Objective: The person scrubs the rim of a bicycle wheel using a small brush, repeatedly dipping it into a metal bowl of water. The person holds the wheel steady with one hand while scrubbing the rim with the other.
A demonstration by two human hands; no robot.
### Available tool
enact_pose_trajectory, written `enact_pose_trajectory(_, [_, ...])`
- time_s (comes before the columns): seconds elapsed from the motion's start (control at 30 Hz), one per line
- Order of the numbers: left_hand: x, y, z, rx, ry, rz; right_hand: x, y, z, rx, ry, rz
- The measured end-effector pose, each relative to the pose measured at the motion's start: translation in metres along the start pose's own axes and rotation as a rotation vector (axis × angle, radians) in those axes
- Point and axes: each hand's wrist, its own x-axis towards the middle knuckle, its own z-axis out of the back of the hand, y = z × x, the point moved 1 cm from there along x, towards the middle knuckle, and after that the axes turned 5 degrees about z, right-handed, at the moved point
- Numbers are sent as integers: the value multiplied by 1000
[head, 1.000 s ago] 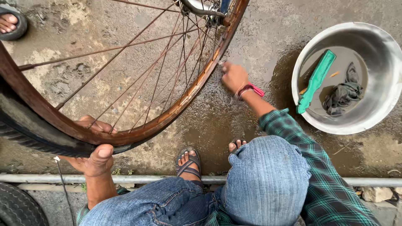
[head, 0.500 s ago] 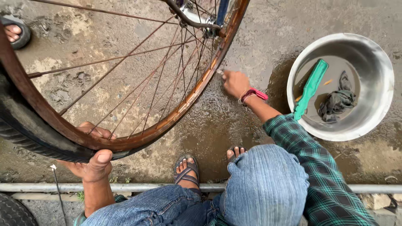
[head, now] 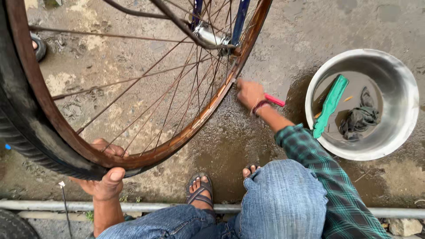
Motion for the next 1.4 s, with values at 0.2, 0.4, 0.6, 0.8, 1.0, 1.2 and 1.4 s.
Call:
enact_pose_trajectory(0.2, [-4,-1,0,-20,-30,12,0,-7,-1,35,109,-40])
enact_pose_trajectory(0.4, [-2,1,7,-59,4,29,6,-11,2,-16,7,45])
enact_pose_trajectory(0.6, [-4,7,16,-25,-16,-20,-8,-10,-10,47,56,-14])
enact_pose_trajectory(0.8, [-9,10,23,-39,-12,-3,-11,-13,-9,-20,95,-50])
enact_pose_trajectory(1.0, [-10,11,21,-94,0,44,-3,-14,0,35,53,-77])
enact_pose_trajectory(1.2, [-4,12,14,-74,38,26,4,-30,7,-51,31,19])
enact_pose_trajectory(1.4, [-1,5,7,-23,47,-65,6,-25,-8,-69,98,53])
